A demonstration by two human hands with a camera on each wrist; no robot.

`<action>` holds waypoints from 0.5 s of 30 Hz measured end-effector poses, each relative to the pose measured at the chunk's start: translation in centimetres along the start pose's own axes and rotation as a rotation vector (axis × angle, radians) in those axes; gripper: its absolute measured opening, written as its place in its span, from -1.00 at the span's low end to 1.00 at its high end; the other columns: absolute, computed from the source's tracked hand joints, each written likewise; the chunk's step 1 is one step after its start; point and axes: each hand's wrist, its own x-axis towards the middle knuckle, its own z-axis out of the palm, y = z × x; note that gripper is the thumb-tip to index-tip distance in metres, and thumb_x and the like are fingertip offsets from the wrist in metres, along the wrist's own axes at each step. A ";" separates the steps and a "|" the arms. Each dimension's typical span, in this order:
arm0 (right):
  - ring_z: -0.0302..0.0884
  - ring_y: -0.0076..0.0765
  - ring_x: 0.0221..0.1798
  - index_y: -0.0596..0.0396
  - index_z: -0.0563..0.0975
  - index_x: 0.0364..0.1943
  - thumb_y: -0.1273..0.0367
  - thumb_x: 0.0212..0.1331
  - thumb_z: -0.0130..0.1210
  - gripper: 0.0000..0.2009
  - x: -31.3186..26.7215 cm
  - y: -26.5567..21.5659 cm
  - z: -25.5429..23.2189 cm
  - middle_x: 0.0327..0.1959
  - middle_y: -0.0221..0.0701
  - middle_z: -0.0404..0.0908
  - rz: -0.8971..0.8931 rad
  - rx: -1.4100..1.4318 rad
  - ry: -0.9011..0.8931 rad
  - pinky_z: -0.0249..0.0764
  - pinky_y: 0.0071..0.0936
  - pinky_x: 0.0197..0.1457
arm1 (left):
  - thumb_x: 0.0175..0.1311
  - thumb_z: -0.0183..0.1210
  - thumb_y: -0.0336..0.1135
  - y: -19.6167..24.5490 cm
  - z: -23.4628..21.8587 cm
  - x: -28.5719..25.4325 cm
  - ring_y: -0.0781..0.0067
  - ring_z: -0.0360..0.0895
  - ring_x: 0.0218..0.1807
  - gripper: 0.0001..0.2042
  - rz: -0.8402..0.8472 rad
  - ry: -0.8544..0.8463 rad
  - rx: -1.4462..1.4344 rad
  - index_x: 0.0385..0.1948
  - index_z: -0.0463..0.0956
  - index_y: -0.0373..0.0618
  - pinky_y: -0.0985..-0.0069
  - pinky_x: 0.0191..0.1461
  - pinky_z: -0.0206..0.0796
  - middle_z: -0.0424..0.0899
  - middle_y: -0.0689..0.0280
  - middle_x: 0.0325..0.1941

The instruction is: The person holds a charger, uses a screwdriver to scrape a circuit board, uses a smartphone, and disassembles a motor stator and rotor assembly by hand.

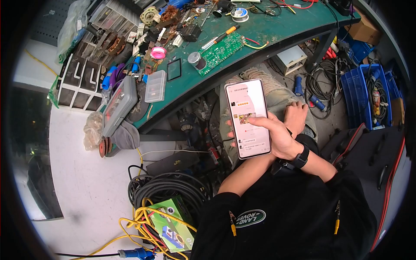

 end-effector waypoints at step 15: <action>0.59 -0.03 0.08 0.34 0.30 0.23 0.16 0.36 -0.14 -0.47 0.1 0.0 -0.2 0.11 -0.02 0.52 0.021 0.189 -0.062 0.59 -0.12 0.06 | -0.10 0.42 -0.07 -0.1 0.3 0.0 0.24 0.54 -0.04 -0.43 0.002 0.013 0.028 -0.05 0.43 -0.13 0.43 -0.11 0.46 0.55 0.20 -0.12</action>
